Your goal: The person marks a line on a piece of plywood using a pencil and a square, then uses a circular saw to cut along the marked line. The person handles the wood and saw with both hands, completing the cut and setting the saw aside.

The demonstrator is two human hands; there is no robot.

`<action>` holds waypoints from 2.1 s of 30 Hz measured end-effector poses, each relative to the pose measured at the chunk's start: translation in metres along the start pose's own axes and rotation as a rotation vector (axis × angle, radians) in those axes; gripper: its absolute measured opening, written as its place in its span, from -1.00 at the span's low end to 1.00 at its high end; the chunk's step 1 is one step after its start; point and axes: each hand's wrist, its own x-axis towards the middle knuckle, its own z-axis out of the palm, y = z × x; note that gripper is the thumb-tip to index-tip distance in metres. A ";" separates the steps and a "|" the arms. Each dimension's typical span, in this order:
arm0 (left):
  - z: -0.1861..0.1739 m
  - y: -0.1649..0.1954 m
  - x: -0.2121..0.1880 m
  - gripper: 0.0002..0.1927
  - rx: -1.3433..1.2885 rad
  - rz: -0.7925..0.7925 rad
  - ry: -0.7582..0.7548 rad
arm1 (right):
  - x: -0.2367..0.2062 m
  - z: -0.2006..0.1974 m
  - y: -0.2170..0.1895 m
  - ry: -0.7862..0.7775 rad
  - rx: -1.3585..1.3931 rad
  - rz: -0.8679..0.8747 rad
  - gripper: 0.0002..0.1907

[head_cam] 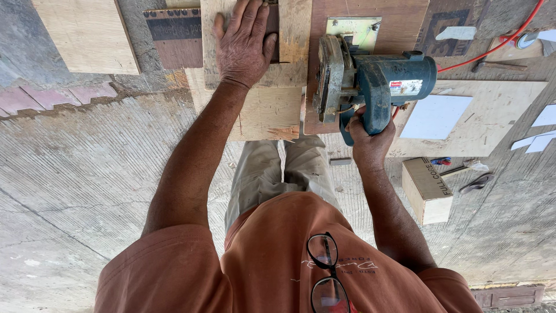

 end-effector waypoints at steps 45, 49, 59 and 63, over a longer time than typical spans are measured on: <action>0.002 0.003 0.004 -0.42 -0.004 -0.001 0.033 | 0.010 0.002 -0.009 0.010 0.084 -0.021 -0.80; 0.002 0.003 0.005 -0.41 -0.002 0.001 0.029 | 0.011 0.002 -0.008 0.010 0.084 -0.026 -0.79; 0.003 0.003 0.004 -0.41 0.000 0.000 0.031 | 0.014 0.003 -0.006 0.021 0.072 -0.014 -0.79; 0.004 0.002 0.003 -0.39 0.005 0.000 0.032 | 0.014 0.003 -0.005 0.017 0.082 -0.023 -0.79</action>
